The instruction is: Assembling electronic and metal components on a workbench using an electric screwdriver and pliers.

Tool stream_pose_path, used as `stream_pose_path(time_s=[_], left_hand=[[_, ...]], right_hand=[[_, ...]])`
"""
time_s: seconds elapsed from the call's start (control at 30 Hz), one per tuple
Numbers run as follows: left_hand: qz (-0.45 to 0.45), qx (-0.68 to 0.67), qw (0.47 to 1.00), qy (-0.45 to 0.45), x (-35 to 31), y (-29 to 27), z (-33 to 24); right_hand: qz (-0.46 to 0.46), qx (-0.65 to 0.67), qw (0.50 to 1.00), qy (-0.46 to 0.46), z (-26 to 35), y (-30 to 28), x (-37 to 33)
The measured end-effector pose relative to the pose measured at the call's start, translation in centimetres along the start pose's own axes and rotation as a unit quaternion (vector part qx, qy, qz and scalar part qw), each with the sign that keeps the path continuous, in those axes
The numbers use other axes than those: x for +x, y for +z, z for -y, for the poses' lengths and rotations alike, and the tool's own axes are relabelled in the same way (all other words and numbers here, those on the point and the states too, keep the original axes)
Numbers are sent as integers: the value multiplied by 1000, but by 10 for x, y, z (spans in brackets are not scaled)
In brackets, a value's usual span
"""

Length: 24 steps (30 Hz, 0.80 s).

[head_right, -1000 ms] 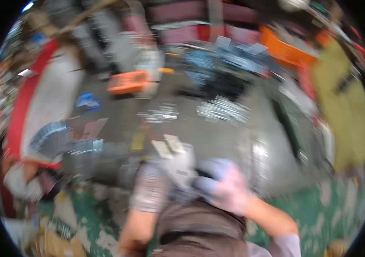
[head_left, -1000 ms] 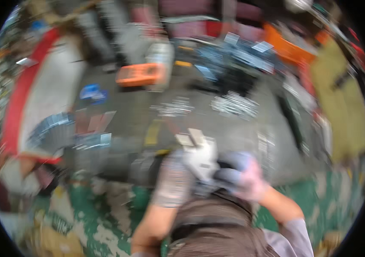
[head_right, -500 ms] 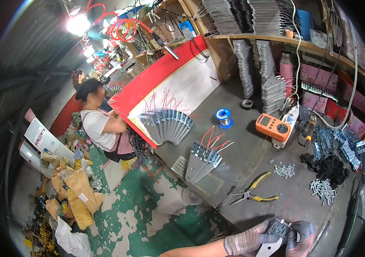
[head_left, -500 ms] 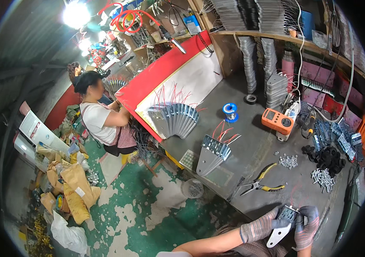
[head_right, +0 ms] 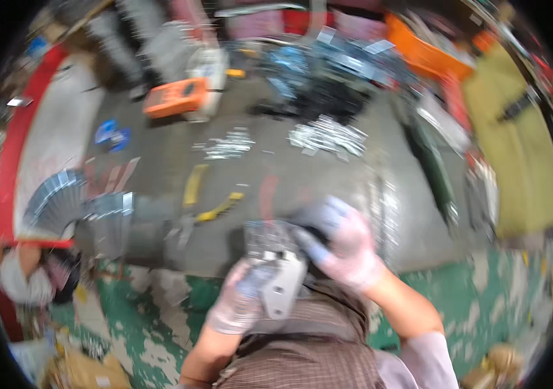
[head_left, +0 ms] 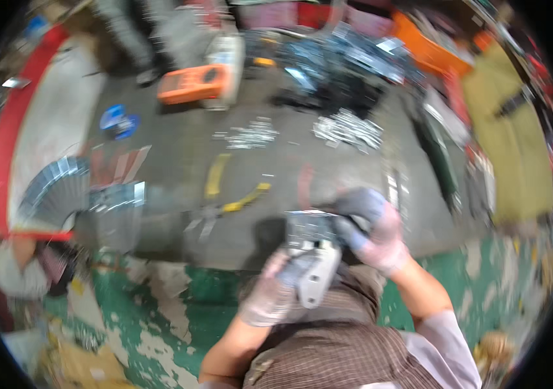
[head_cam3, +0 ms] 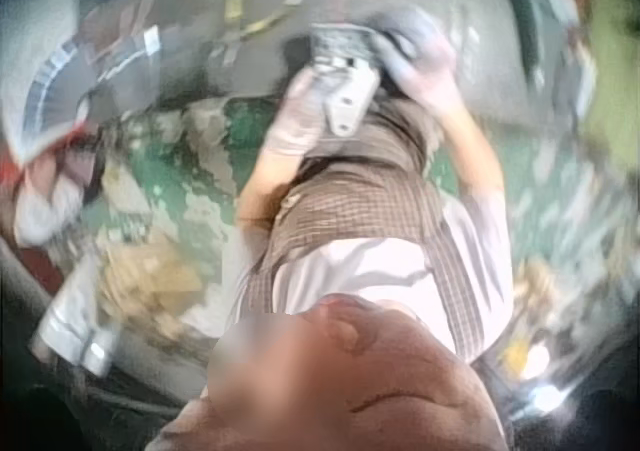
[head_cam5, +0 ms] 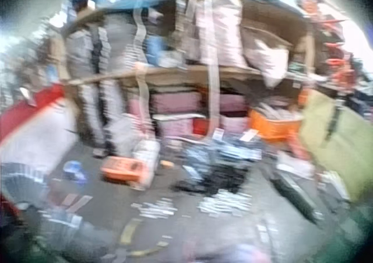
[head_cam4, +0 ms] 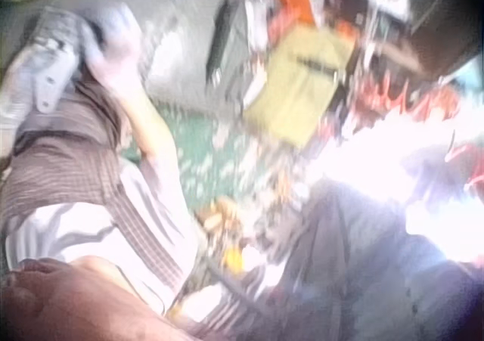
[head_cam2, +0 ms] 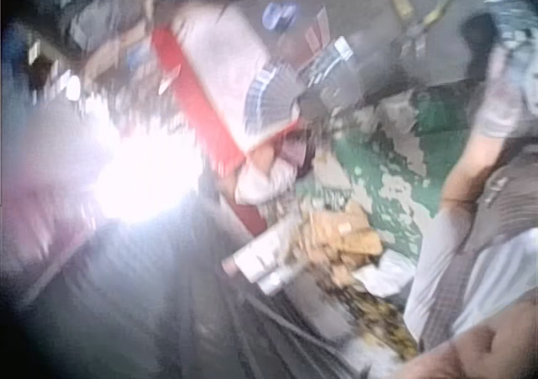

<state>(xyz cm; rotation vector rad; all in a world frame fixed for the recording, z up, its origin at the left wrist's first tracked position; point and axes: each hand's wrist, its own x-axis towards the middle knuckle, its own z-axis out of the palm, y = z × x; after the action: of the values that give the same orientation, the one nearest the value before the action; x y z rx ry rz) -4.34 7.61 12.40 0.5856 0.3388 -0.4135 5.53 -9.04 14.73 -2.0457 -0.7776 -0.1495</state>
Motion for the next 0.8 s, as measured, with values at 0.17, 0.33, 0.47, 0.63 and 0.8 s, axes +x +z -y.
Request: stream_pose_path(time_s=[0.17, 0.33, 0.47, 0.63, 0.8], left_hand=[[4, 12, 999, -49, 20, 12, 0], [-15, 56, 998, -36, 25, 18, 10], [-17, 76, 997, -19, 27, 18, 13], [-38, 87, 995, -16, 32, 21, 11], [-93, 137, 986, 22, 37, 17, 14]], right_hand=[[-51, 27, 998, 23, -25, 2, -16], [-77, 52, 995, 22, -38, 0, -30], [-66, 41, 997, -8, -43, -1, -28], [-68, 36, 997, -6, -45, 1, -27], [-53, 59, 997, -10, -50, 4, -22]])
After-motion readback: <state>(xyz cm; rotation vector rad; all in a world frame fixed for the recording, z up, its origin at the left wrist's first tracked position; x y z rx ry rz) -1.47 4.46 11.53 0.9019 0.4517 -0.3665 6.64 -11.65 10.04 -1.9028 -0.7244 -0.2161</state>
